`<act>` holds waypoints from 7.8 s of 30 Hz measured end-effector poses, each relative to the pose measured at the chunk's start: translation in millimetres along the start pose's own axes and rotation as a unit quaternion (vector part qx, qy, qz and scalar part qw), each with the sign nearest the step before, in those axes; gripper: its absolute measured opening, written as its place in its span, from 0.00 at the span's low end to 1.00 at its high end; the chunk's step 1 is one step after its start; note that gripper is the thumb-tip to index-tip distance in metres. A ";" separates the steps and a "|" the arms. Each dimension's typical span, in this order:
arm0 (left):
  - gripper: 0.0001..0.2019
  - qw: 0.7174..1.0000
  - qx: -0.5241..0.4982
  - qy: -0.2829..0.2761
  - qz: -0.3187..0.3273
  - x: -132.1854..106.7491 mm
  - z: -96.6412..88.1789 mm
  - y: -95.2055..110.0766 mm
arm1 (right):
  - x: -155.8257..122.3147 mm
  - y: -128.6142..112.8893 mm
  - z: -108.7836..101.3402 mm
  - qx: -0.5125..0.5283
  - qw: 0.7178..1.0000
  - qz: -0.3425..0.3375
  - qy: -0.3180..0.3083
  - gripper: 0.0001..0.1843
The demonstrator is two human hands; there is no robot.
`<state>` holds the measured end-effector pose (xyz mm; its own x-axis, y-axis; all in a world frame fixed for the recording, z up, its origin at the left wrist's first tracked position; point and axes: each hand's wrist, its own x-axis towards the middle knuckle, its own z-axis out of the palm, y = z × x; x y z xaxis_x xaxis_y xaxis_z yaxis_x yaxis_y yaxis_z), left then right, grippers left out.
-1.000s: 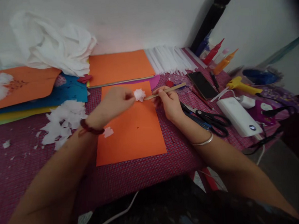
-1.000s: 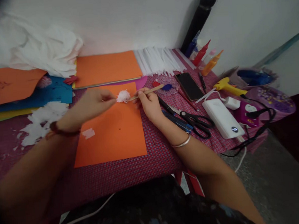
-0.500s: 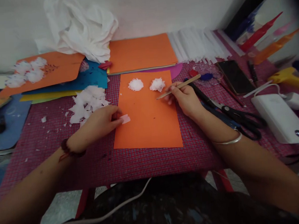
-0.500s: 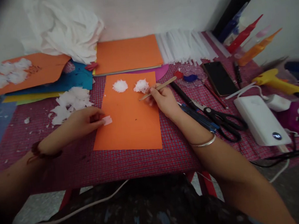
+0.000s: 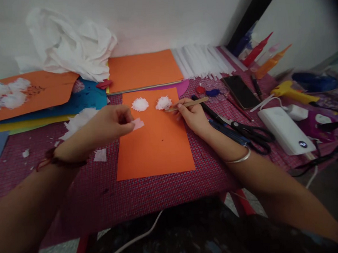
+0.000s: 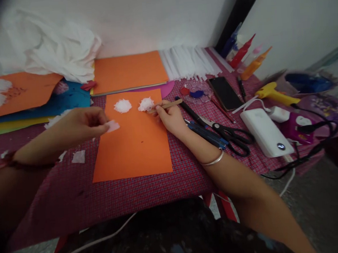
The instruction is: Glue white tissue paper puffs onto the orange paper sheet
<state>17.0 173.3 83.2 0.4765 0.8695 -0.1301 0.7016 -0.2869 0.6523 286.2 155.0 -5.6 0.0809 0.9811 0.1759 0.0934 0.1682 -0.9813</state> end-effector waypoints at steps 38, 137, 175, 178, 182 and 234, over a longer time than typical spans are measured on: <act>0.10 0.987 0.089 0.110 0.074 101.0 65.6 10.5 | 0.6 4.5 -1.3 -0.103 0.993 -0.063 -0.013 0.11; 0.11 0.947 -0.284 0.150 0.011 66.6 64.3 -9.0 | 0.0 3.7 1.2 -0.056 0.998 0.009 0.004 0.26; 0.03 0.998 -0.009 0.046 0.052 114.6 71.8 -9.8 | -3.4 -2.9 -0.4 -0.064 0.997 -0.049 -0.023 0.10; 0.04 0.997 -0.012 0.062 0.041 114.8 73.4 -11.0 | -3.1 2.8 -0.8 -0.090 0.994 -0.053 -0.030 0.09; 0.05 0.993 0.048 0.096 0.054 95.5 70.4 -0.1 | -5.8 4.7 -1.7 -0.104 0.991 -0.078 -0.033 0.09; 0.20 0.918 0.353 0.127 -0.132 -147.6 3.1 -82.7 | -5.6 -2.2 -3.3 0.008 1.000 0.017 -0.013 0.07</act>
<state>-109.7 67.4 46.1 0.1656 0.9859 0.0220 0.9857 -0.1648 -0.0337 288.7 148.8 -4.2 0.0590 0.9884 0.1400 0.0747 0.1355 -0.9880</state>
